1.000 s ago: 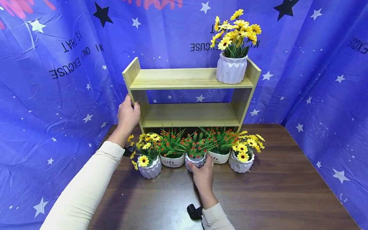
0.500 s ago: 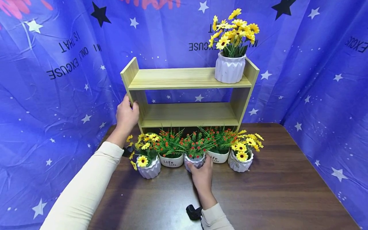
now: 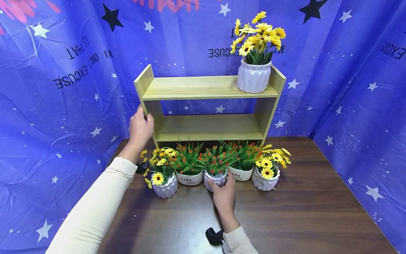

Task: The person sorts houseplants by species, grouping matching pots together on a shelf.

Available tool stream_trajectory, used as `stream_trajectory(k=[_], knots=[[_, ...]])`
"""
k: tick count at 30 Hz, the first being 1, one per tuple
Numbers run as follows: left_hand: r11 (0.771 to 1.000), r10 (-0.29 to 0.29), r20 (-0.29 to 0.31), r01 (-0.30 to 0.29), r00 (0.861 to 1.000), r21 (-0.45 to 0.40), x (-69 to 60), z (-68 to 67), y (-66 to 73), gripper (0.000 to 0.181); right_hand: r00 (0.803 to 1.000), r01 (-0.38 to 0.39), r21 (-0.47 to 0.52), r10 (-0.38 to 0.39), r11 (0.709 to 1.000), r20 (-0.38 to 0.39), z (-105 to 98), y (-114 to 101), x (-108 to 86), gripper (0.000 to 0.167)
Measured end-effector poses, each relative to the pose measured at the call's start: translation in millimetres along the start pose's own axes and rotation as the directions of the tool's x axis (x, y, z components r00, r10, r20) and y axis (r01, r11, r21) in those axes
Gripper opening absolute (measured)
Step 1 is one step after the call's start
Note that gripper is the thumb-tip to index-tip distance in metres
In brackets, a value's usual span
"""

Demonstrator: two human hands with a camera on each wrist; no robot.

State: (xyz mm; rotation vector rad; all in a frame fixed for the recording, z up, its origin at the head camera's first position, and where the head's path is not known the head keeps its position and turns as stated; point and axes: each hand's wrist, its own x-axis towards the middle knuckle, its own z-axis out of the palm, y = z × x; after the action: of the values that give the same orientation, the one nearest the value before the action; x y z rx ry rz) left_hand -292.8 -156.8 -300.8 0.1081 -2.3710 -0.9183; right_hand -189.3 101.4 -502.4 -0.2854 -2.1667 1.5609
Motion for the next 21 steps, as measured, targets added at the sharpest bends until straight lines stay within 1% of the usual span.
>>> stream_trajectory(k=[5, 7, 9, 17, 21], knots=[[1.0, 0.017, -0.018, -0.017, 1.0, 0.015, 0.2, 0.2, 1.7, 0.04, 0.999, 0.033, 0.033, -0.032, 0.999, -0.013, -8.8, -8.7, -1.3, 0.075], [1.0, 0.023, -0.023, -0.022, 0.999, 0.018, 0.6, 0.3, 2.3, 0.04, 0.999, 0.041, 0.058, -0.041, 0.997, -0.005, -13.3, -13.5, -0.8, 0.072], [1.0, 0.022, -0.024, -0.022, 0.999, 0.017, 0.8, 0.6, 2.2, 0.041, 0.999, 0.037, 0.069, -0.038, 0.997, 0.009, -18.9, -18.8, -0.6, 0.072], [1.0, 0.012, -0.019, -0.012, 1.0, 0.021, 0.3, 1.7, 0.8, 0.04, 0.998, 0.03, 0.1, -0.036, 0.994, 0.058, -43.7, -48.4, 3.7, 0.078], [1.0, 0.005, -0.017, -0.005, 1.0, 0.022, 0.0, 1.9, 0.4, 0.039, 0.996, 0.056, 0.15, -0.066, 0.987, 0.066, -53.6, -64.0, 12.5, 0.071]])
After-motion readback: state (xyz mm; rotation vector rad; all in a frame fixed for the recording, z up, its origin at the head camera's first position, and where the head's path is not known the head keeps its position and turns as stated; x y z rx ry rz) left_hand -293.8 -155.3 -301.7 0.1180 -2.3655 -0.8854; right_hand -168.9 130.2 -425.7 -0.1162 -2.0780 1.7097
